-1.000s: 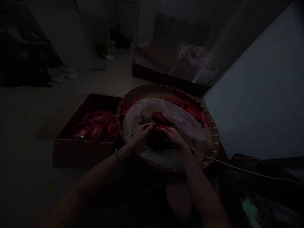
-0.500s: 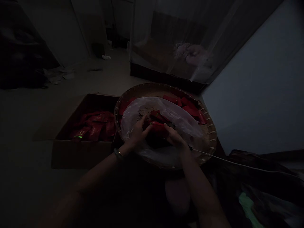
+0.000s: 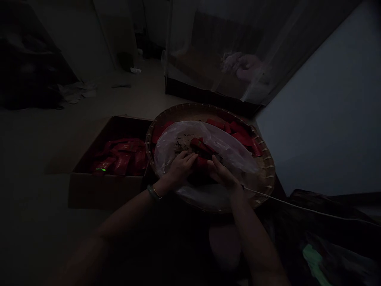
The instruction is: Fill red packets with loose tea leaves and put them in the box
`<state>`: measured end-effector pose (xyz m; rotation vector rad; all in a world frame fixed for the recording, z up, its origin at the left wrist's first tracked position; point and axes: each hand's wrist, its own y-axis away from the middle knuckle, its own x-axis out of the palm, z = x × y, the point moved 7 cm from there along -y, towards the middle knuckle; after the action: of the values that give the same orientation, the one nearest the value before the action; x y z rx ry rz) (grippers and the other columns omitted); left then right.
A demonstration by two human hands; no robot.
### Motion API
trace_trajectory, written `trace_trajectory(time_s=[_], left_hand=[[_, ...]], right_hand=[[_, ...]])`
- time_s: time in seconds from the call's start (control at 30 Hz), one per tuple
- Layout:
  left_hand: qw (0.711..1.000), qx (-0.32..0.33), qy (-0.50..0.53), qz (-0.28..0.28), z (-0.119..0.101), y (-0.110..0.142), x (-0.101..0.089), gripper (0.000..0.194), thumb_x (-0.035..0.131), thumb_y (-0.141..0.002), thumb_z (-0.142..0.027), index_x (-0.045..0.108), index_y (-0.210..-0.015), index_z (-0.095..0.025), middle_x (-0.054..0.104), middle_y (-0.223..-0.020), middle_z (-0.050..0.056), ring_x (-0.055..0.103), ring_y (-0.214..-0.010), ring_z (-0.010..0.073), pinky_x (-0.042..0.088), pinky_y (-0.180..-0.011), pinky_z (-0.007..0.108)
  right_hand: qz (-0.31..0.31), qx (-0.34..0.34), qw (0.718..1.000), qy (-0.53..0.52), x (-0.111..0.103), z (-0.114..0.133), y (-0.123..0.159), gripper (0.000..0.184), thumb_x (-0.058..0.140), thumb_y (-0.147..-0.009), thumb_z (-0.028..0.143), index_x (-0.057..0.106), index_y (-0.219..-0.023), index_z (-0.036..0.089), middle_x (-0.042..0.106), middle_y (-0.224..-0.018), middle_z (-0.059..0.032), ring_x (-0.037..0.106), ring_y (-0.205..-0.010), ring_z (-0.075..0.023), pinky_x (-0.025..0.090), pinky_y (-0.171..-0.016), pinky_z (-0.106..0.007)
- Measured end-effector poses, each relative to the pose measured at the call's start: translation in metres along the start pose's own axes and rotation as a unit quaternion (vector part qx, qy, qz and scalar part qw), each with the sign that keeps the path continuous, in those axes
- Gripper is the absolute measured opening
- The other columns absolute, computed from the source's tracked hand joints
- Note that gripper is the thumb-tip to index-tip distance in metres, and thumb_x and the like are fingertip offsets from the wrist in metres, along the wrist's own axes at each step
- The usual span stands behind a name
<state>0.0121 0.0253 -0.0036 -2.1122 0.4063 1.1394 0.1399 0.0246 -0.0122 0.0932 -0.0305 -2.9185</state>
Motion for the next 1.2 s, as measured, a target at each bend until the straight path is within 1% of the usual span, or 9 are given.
trace_trajectory(time_s=[0.13,0.27,0.37,0.5,0.6,0.73,0.87,1.03,1.2], left_hand=[[0.999,-0.029,0.039,-0.014,0.012,0.003,0.004,0.046,0.060,-0.074,-0.012,0.054,-0.119,-0.015,0.064,-0.108,0.010,0.051,-0.104,0.0242,0.045,-0.088,0.036],[0.995,-0.075,0.070,-0.015,0.022,0.005,0.006,0.045,0.065,-0.071,-0.016,0.058,-0.115,-0.015,0.064,-0.106,0.009,0.051,-0.100,0.0249,0.045,-0.085,0.036],[0.991,-0.100,0.082,-0.016,0.025,0.004,0.005,0.045,0.068,-0.069,-0.017,0.060,-0.113,-0.014,0.065,-0.105,0.010,0.052,-0.096,0.0250,0.045,-0.083,0.036],[0.988,-0.122,0.093,-0.017,0.026,0.004,0.003,0.045,0.068,-0.068,-0.018,0.060,-0.112,-0.015,0.066,-0.105,0.008,0.053,-0.095,0.0236,0.045,-0.083,0.035],[0.986,-0.132,0.099,-0.020,0.028,0.005,0.002,0.047,0.069,-0.068,-0.020,0.059,-0.114,-0.015,0.066,-0.106,0.007,0.054,-0.096,0.0227,0.045,-0.085,0.035],[0.985,-0.137,0.104,-0.015,0.029,0.006,0.003,0.049,0.068,-0.069,-0.021,0.058,-0.116,-0.016,0.065,-0.108,0.006,0.055,-0.097,0.0221,0.045,-0.086,0.035],[0.985,-0.135,0.104,-0.017,0.031,0.007,0.003,0.050,0.069,-0.068,-0.022,0.058,-0.117,-0.017,0.065,-0.110,0.006,0.055,-0.098,0.0222,0.045,-0.088,0.035],[0.985,-0.132,0.109,-0.017,0.032,0.006,0.005,0.050,0.068,-0.069,-0.022,0.058,-0.117,-0.016,0.066,-0.110,0.005,0.056,-0.097,0.0224,0.045,-0.087,0.034],[0.984,-0.136,0.110,-0.017,0.033,0.006,0.005,0.050,0.068,-0.069,-0.023,0.058,-0.117,-0.017,0.066,-0.110,0.006,0.056,-0.097,0.0224,0.045,-0.087,0.035]], right_hand=[[0.099,0.096,0.987,-0.087,0.001,-0.005,0.010,0.072,0.027,-0.083,0.072,0.069,-0.097,0.016,0.072,-0.088,-0.0118,0.065,-0.094,-0.0251,0.051,-0.081,-0.040],[-0.014,0.066,0.996,-0.062,-0.039,-0.006,0.014,0.058,0.036,-0.084,0.065,0.069,-0.093,0.018,0.071,-0.096,-0.0122,0.067,-0.090,-0.0251,0.051,-0.078,-0.041],[-0.082,0.036,0.986,0.139,-0.060,-0.014,0.019,0.036,0.060,-0.076,0.048,0.068,-0.096,0.019,0.070,-0.100,-0.0111,0.066,-0.092,-0.0256,0.049,-0.081,-0.041],[-0.049,0.028,0.894,0.445,-0.059,-0.031,0.023,0.058,0.072,-0.061,0.019,0.058,-0.117,0.016,0.063,-0.117,-0.0132,0.058,-0.108,-0.0286,0.039,-0.095,-0.045],[-0.042,0.058,0.836,0.544,-0.060,-0.041,0.026,0.069,0.071,-0.061,0.012,0.050,-0.126,0.018,0.061,-0.120,-0.0125,0.056,-0.110,-0.0273,0.039,-0.094,-0.041],[-0.034,0.073,0.814,0.575,-0.066,-0.044,0.028,0.058,0.069,-0.063,0.013,0.054,-0.119,0.018,0.065,-0.109,-0.0108,0.061,-0.100,-0.0254,0.043,-0.084,-0.033],[-0.028,0.056,0.828,0.557,-0.078,-0.044,0.027,0.047,0.068,-0.066,0.018,0.058,-0.112,0.016,0.066,-0.106,-0.0107,0.063,-0.096,-0.0242,0.046,-0.080,-0.031],[-0.137,0.054,0.791,0.594,-0.106,-0.038,0.023,0.047,0.066,-0.072,0.027,0.057,-0.115,0.011,0.065,-0.108,-0.0169,0.062,-0.100,-0.0303,0.047,-0.084,-0.039],[-0.105,0.003,0.792,0.602,-0.084,-0.037,0.018,0.041,0.058,-0.077,0.019,0.057,-0.118,0.010,0.066,-0.108,-0.0168,0.062,-0.100,-0.0291,0.047,-0.087,-0.041]])
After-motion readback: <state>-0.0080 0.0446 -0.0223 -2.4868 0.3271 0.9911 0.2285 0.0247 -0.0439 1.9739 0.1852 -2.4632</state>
